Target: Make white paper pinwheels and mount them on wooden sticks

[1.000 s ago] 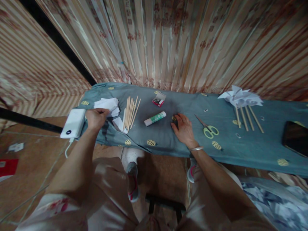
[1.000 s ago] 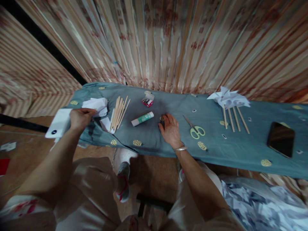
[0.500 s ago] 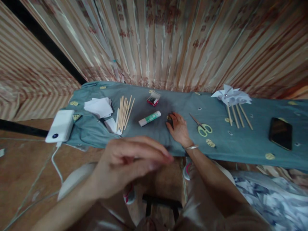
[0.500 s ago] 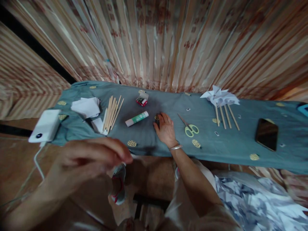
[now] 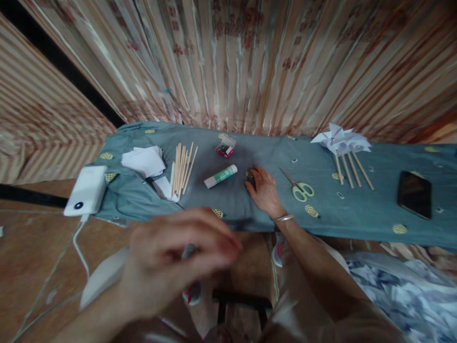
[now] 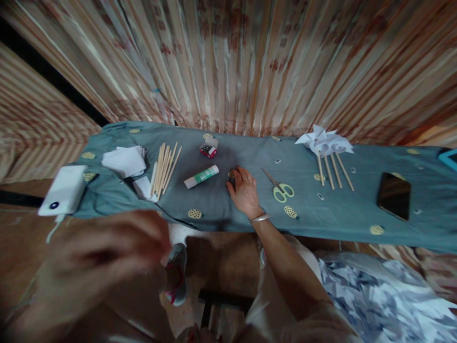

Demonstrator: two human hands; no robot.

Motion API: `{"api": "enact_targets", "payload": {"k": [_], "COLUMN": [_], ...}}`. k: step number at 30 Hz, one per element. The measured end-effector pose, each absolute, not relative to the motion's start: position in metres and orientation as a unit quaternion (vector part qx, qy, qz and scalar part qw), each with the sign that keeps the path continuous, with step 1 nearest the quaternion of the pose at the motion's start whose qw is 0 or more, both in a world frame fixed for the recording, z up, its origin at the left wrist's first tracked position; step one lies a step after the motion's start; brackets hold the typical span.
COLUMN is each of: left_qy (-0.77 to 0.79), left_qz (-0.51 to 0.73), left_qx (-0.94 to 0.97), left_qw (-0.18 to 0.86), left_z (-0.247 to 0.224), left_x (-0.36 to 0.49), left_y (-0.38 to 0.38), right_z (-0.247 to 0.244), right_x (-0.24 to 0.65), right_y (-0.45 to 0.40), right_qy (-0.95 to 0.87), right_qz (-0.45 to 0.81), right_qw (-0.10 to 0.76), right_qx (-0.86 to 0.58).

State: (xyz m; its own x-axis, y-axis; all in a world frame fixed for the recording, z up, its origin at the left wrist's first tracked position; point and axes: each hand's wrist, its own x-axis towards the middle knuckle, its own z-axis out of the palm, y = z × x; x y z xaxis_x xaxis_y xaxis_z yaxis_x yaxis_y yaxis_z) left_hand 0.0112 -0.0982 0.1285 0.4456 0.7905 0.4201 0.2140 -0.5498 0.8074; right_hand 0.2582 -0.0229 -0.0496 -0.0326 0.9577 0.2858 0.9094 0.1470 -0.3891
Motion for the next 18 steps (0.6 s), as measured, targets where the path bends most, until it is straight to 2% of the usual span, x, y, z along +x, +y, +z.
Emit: {"api": "enact_targets", "payload": {"k": [2, 7, 9, 13, 18], "left_qy": [0.413, 0.617, 0.636, 0.667, 0.674], "left_qz": [0.461, 0.452, 0.387, 0.277, 0.258], "left_qx": [0.708, 0.623, 0.66, 0.686, 0.69], "left_qw": [0.339, 0.162, 0.102, 0.089, 0.059], "left_z": [0.118, 0.058, 0.035, 0.007, -0.003], "left_x": [0.001, -0.057, -0.082, -0.111, -0.124], "left_y": [-0.069, 0.014, 0.032, 0.042, 0.04], "right_z": [-0.049, -0.051, -0.051, -0.05, -0.049], "right_x": [0.258, 0.258, 0.258, 0.257, 0.257], "right_y": [-0.023, -0.023, -0.023, -0.022, -0.023], "right_qy": [-0.717, -0.718, -0.718, -0.717, -0.715], "right_qz": [0.053, 0.048, 0.045, 0.047, 0.051], "right_qw": [0.241, 0.241, 0.238, 0.231, 0.232], "right_qx": [-0.652, -0.651, -0.653, -0.656, -0.657]}}
